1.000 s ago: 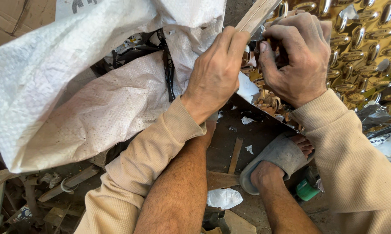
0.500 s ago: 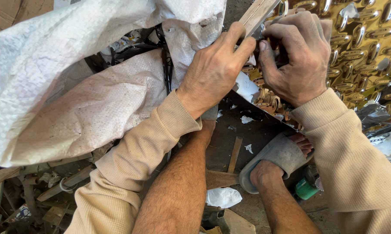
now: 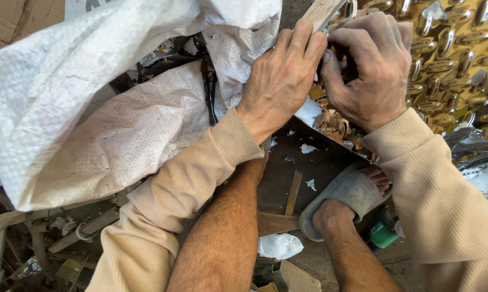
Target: The person peels a protective plastic film from a decorative stainless steel sheet by hand and using a scraper.
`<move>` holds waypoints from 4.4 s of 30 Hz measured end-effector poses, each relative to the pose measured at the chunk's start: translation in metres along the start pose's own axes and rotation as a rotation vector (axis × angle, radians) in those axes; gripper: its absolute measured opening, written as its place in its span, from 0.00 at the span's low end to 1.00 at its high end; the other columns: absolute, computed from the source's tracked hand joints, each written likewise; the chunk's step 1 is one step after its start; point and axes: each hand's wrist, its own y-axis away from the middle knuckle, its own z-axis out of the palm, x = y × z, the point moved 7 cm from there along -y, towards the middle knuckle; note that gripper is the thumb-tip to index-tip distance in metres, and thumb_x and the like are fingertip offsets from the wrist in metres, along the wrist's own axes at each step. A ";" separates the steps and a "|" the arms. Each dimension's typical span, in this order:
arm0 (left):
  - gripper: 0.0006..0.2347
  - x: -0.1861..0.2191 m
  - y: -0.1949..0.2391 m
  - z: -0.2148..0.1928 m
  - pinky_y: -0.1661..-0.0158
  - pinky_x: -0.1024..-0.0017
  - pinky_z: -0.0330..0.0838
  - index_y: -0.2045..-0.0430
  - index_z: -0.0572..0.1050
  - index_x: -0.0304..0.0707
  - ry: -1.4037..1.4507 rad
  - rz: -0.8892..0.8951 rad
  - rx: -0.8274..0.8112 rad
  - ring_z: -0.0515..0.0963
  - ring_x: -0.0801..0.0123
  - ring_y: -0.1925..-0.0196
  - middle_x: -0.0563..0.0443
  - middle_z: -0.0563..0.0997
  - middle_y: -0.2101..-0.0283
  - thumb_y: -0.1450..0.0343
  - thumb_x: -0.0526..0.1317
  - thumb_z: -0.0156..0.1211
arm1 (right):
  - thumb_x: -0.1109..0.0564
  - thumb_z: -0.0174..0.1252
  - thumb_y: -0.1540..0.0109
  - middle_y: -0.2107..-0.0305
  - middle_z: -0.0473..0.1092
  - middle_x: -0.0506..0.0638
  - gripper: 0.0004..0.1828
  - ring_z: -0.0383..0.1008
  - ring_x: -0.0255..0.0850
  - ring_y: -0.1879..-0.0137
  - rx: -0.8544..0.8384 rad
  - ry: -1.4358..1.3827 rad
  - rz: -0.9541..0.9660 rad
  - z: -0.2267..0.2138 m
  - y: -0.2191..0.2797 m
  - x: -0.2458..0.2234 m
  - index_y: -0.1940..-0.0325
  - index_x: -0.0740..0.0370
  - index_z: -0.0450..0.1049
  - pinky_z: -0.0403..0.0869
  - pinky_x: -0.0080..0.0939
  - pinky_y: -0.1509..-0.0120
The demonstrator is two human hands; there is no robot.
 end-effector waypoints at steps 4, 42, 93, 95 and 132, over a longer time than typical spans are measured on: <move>0.03 -0.002 -0.005 -0.008 0.82 0.72 0.70 0.66 0.66 0.43 0.134 -0.028 -0.009 0.71 0.68 0.67 0.52 0.64 0.61 0.25 0.33 0.50 | 0.68 0.65 0.33 0.58 0.71 0.59 0.05 0.73 0.53 0.52 0.019 -0.001 0.002 0.000 0.002 0.002 0.53 0.70 0.77 0.61 0.52 0.43; 0.06 0.034 0.029 -0.017 0.63 0.65 0.66 0.63 0.71 0.41 0.275 0.400 -0.062 0.69 0.61 0.65 0.45 0.70 0.60 0.27 0.27 0.53 | 0.61 0.53 0.31 0.56 0.65 0.65 0.11 0.64 0.56 0.49 0.174 0.220 0.397 -0.066 0.119 0.007 0.48 0.72 0.71 0.60 0.56 0.39; 0.03 0.014 0.051 -0.023 0.63 0.60 0.65 0.63 0.77 0.40 0.524 0.121 -0.138 0.74 0.59 0.64 0.51 0.75 0.58 0.25 0.30 0.59 | 0.65 0.52 0.29 0.54 0.69 0.70 0.08 0.67 0.60 0.45 0.126 0.226 0.399 -0.063 0.116 0.004 0.48 0.76 0.70 0.59 0.58 0.36; 0.05 0.017 0.051 -0.024 0.62 0.61 0.65 0.65 0.75 0.38 0.481 0.159 -0.117 0.73 0.58 0.64 0.48 0.75 0.57 0.25 0.28 0.54 | 0.65 0.53 0.30 0.54 0.70 0.69 0.09 0.67 0.60 0.45 0.130 0.219 0.408 -0.063 0.118 0.005 0.48 0.75 0.70 0.58 0.58 0.35; 0.04 0.009 0.057 -0.032 0.59 0.63 0.67 0.58 0.73 0.35 0.572 0.152 -0.208 0.76 0.59 0.57 0.42 0.76 0.53 0.24 0.33 0.59 | 0.73 0.43 0.24 0.49 0.53 0.74 0.07 0.69 0.65 0.47 0.173 -0.159 0.448 -0.053 0.116 0.004 0.45 0.87 0.60 0.80 0.54 0.54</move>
